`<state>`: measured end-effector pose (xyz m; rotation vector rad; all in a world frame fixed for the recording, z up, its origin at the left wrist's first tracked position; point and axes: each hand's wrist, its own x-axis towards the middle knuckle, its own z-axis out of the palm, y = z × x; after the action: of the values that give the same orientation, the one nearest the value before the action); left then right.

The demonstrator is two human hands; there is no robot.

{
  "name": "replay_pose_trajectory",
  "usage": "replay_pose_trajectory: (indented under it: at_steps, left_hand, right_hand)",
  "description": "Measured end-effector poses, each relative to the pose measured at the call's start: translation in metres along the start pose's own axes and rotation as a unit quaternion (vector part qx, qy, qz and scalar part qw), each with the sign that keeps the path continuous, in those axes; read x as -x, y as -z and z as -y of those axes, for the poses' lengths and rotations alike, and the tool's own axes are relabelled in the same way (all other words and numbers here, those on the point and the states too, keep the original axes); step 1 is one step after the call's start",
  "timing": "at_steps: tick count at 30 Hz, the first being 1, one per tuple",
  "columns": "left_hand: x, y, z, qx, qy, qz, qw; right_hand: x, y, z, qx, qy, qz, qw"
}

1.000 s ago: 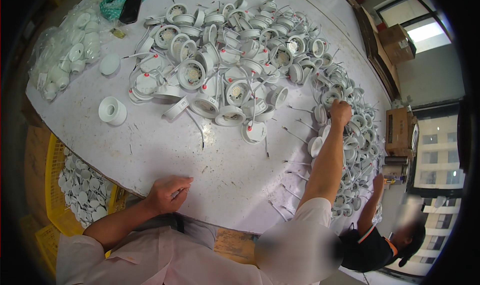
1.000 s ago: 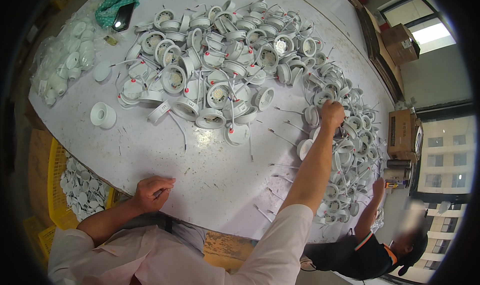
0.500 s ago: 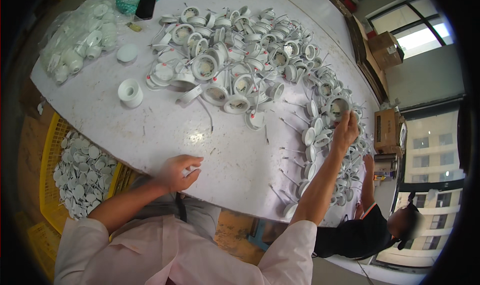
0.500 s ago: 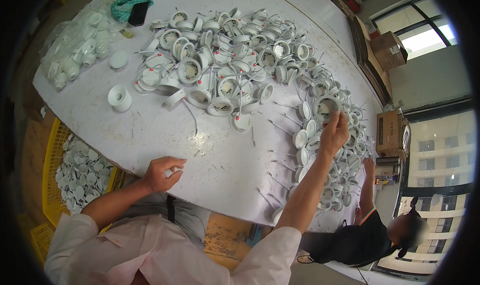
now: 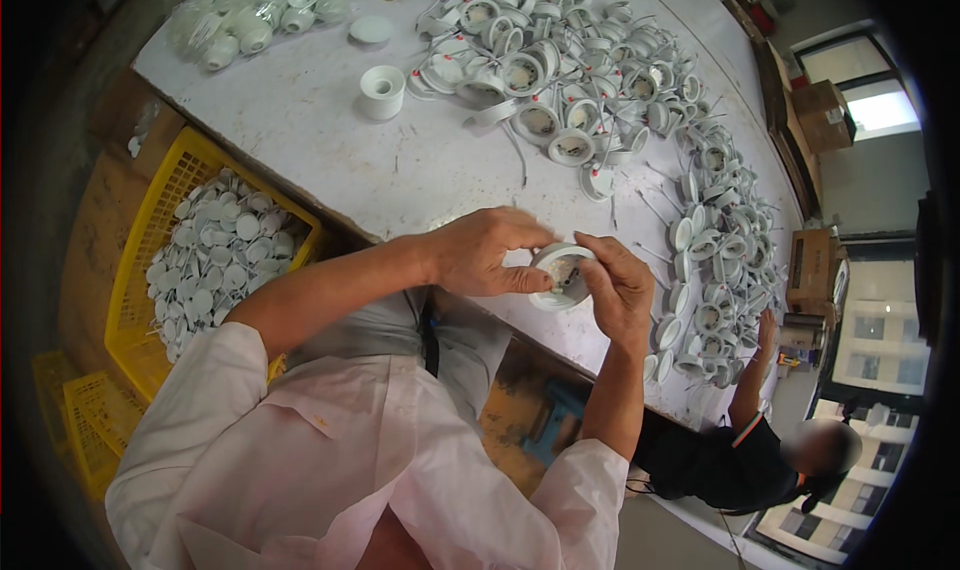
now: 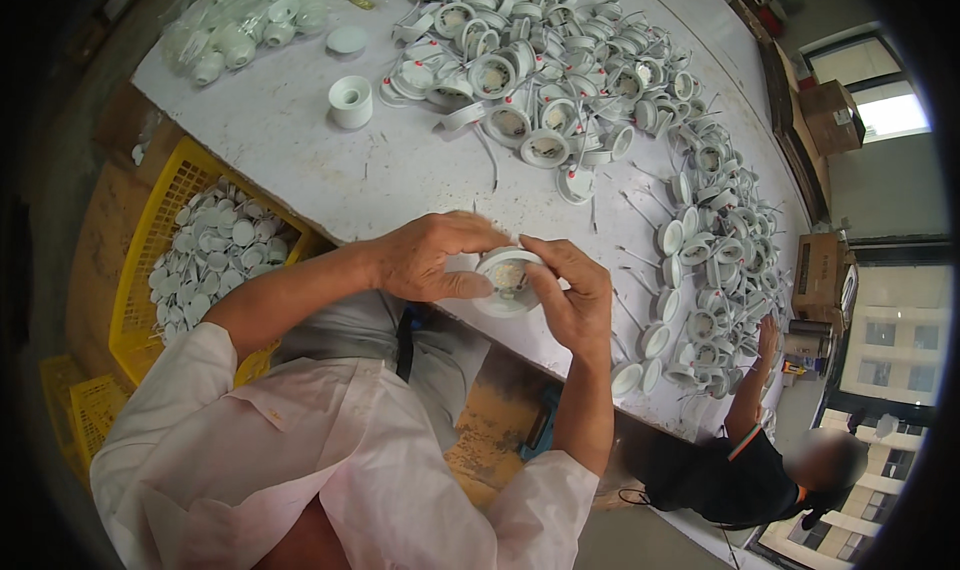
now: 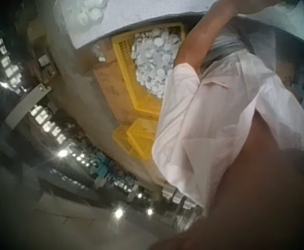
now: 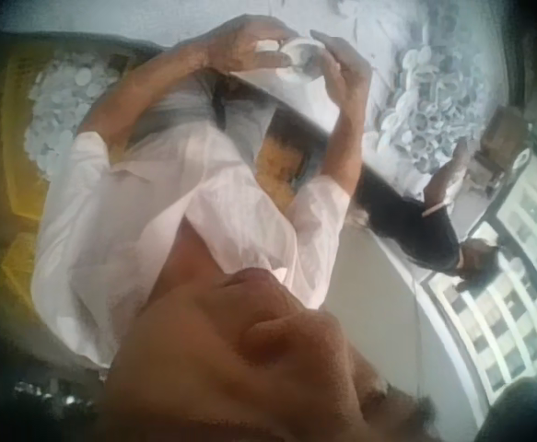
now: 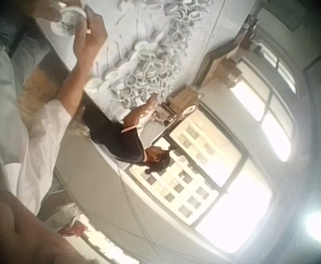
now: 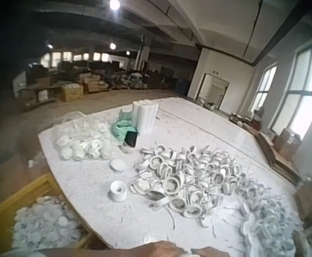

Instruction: The person assembles small light fixtures by fitting plastic reflector caps onto LED light bases by hand and placing the assembled units onto the workbench.

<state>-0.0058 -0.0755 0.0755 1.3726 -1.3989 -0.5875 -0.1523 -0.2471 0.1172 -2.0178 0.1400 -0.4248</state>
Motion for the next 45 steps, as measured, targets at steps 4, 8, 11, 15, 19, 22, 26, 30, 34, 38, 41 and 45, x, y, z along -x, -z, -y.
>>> replay_pose_trajectory:
  at_steps: [4, 8, 11, 15, 19, 22, 26, 30, 34, 38, 41, 45]
  left_hand:
    - [0.02, 0.016, -0.016, 0.113, 0.187, 0.134, 0.966]
    - [0.04, 0.008, -0.01, 0.16, 0.213, 0.046, 0.963]
    - [0.05, -0.005, 0.007, 0.122, 0.191, -0.063, 0.972]
    - [0.063, -0.013, 0.007, 0.062, 0.237, -0.145, 0.958]
    - [0.077, -0.018, 0.021, 0.082, 0.269, -0.192, 0.94]
    - [0.087, -0.02, 0.038, 0.153, 0.231, -0.227, 0.934]
    - [0.104, -0.003, 0.042, 0.175, 0.244, -0.207, 0.931]
    - [0.117, 0.018, 0.035, 0.198, 0.311, -0.239, 0.899]
    - [0.14, 0.027, 0.055, 0.231, 0.323, -0.293, 0.87]
    - [0.157, 0.032, 0.067, 0.306, 0.299, -0.326, 0.843]
    - [0.161, 0.035, 0.064, 0.322, 0.318, -0.349, 0.82]
    - [0.165, 0.038, 0.07, 0.319, 0.344, -0.326, 0.821]
  right_hand:
    - [0.001, -0.019, 0.0, 0.01, 0.013, 0.061, 0.998]
    - [0.005, -0.05, -0.011, -0.097, -0.072, -0.026, 0.992]
    - [0.007, -0.066, -0.022, -0.142, -0.165, -0.062, 0.974]
    - [0.01, -0.089, -0.045, -0.155, -0.231, -0.023, 0.96]
    - [0.007, -0.106, -0.048, -0.129, -0.19, -0.013, 0.973]
    - [0.003, -0.118, -0.052, -0.096, -0.161, 0.001, 0.982]
    - [-0.012, -0.13, -0.045, -0.113, -0.187, 0.028, 0.975]
    - [-0.041, -0.141, -0.046, -0.143, -0.167, 0.018, 0.975]
    - [-0.092, -0.167, -0.043, 0.005, -0.069, -0.068, 0.995]
    - [-0.146, -0.206, -0.045, 0.119, 0.031, -0.064, 0.99]
    - [-0.174, -0.221, -0.047, 0.206, 0.044, -0.052, 0.976]
    - [-0.191, -0.228, -0.051, 0.268, 0.023, -0.02, 0.963]
